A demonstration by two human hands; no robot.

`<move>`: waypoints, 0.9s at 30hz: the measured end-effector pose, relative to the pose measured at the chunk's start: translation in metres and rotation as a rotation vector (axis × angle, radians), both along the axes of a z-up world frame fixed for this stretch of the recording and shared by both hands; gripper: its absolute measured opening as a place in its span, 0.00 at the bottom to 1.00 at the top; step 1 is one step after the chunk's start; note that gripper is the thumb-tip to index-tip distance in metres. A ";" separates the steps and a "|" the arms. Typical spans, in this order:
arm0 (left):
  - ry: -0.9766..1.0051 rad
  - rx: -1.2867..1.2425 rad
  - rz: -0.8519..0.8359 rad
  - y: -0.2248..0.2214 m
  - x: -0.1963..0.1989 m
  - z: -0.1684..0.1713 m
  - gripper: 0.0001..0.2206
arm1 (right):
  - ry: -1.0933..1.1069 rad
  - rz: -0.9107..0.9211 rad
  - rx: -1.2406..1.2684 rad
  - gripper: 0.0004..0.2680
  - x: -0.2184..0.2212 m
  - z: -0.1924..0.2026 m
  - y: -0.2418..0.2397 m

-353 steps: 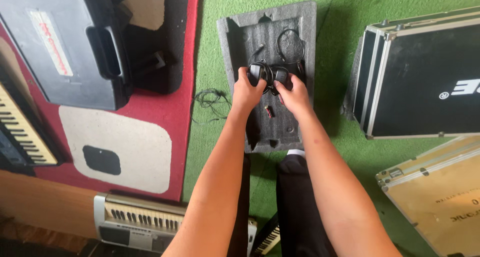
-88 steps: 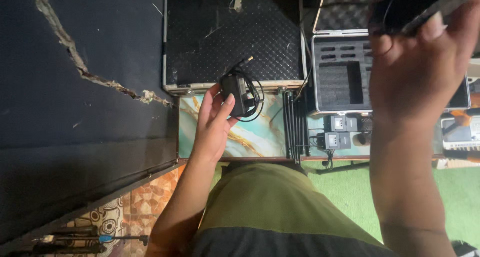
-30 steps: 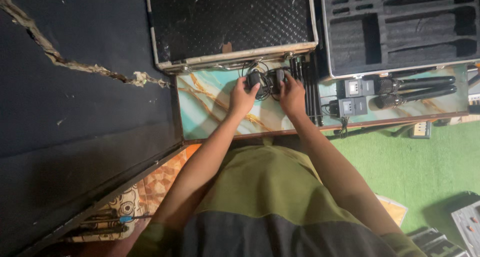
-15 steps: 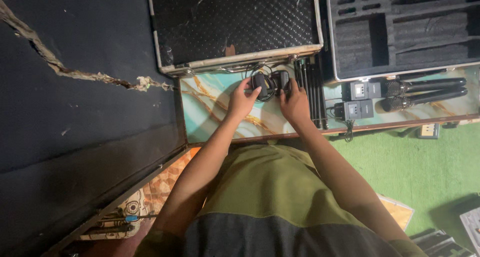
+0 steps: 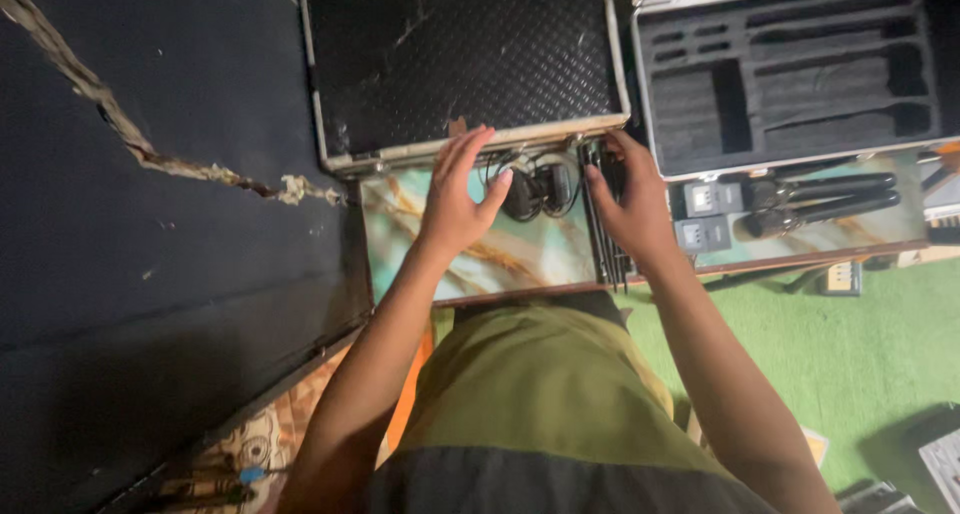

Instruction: The person places a foam insert into a hard carrying case, arranges wireless microphone receivers and power adapters on a table, and picks up microphones and audio cables.

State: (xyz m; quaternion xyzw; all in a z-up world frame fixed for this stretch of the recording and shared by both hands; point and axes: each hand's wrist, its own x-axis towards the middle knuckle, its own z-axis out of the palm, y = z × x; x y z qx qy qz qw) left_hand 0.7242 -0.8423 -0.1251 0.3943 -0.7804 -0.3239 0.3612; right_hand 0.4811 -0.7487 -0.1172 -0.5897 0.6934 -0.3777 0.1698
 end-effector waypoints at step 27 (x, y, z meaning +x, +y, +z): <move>0.153 0.043 -0.593 0.109 -0.175 0.191 0.22 | -0.066 -0.649 -0.218 0.11 -0.082 0.177 0.242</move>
